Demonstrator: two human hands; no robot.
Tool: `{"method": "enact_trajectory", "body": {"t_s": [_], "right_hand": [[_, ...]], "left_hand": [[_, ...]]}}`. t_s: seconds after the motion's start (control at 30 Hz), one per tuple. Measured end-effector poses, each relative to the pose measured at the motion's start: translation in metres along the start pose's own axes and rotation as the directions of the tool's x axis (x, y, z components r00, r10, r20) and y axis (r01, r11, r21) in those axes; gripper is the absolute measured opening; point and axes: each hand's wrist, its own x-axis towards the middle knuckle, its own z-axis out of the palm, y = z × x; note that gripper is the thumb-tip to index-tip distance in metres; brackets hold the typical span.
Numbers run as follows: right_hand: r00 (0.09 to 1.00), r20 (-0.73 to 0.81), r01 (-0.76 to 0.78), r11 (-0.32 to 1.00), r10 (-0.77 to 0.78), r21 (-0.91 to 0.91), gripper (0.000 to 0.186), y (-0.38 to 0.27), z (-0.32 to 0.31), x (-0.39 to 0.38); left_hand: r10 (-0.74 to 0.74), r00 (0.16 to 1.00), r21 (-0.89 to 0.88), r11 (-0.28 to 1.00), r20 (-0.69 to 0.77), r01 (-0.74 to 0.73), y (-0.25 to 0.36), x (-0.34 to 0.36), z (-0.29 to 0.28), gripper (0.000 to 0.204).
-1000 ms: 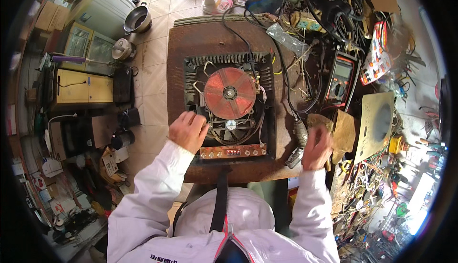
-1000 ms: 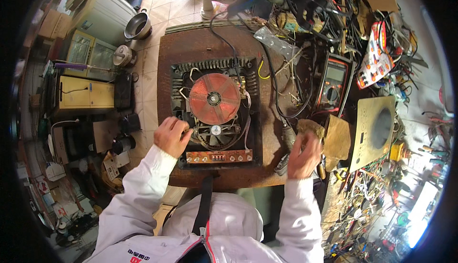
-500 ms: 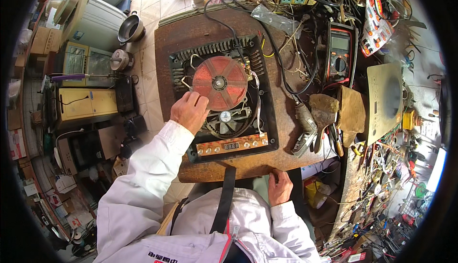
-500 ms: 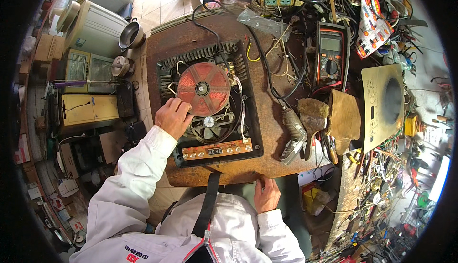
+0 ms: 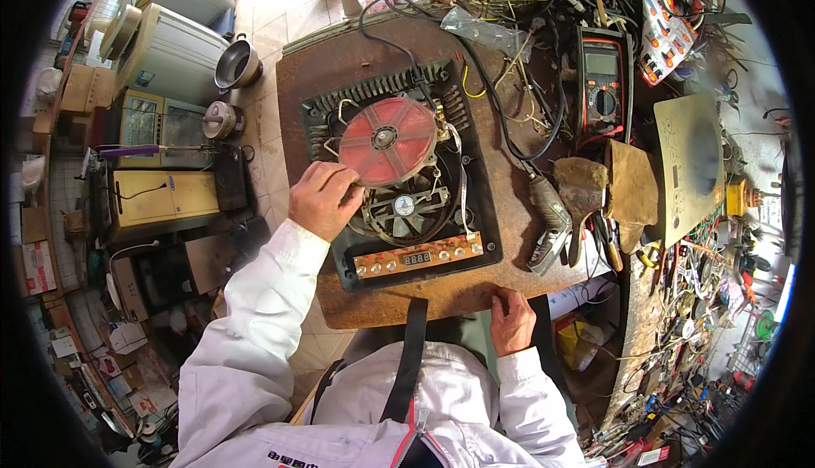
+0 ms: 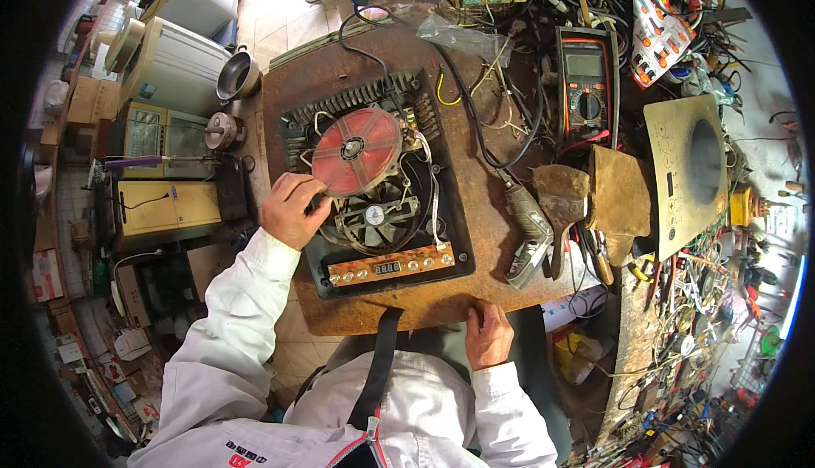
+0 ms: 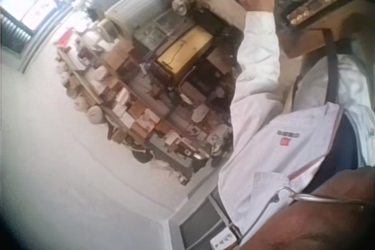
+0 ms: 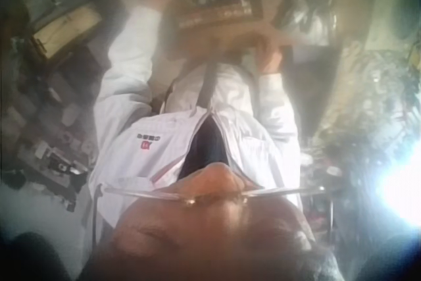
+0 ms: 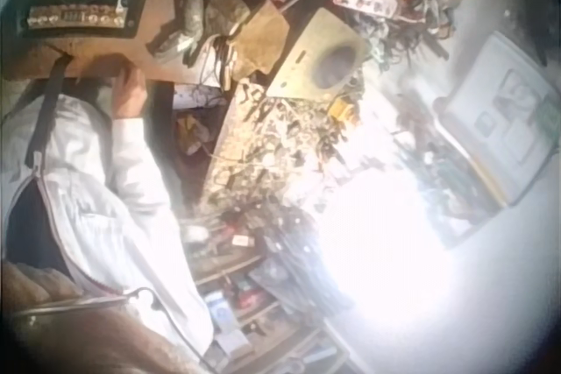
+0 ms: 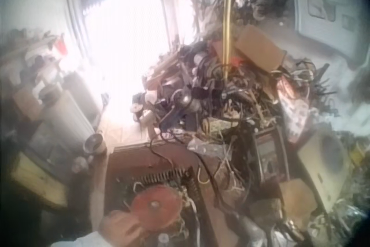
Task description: The person works on a disassembled electronic device with a visible copper coil and fan, manipulating internal components and wires. They retrieve a brown plastic part from a cluttered pile, return to the workbench, and attempt to fit the part onto the device, adjusting its position multiple times.
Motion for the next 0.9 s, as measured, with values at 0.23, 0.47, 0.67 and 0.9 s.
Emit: {"method": "enact_trajectory", "body": {"t_s": [0.23,0.47,0.67,0.9], "right_hand": [[1.0,0.009,0.0,1.0,0.0,0.014,0.011,0.0,0.0,0.001],[0.999,0.032,0.0,1.0,0.001,-0.005,0.011,0.002,-0.001,0.005],[1.0,0.018,0.004,1.0,-0.004,-0.006,0.01,0.005,0.002,0.007],[0.999,0.034,-0.015,1.0,0.015,-0.003,0.01,0.01,0.003,0.008]], "left_hand": [[-0.152,0.987,-0.09,0.985,-0.05,0.147,-0.01,0.018,-0.021,0.027],[-0.282,0.957,-0.197,0.944,-0.065,0.265,-0.016,0.027,-0.025,0.026],[-0.314,0.948,-0.227,0.929,-0.059,0.294,-0.019,0.03,-0.026,0.025],[-0.311,0.948,-0.215,0.933,-0.069,0.29,-0.019,0.031,-0.026,0.023]]}}
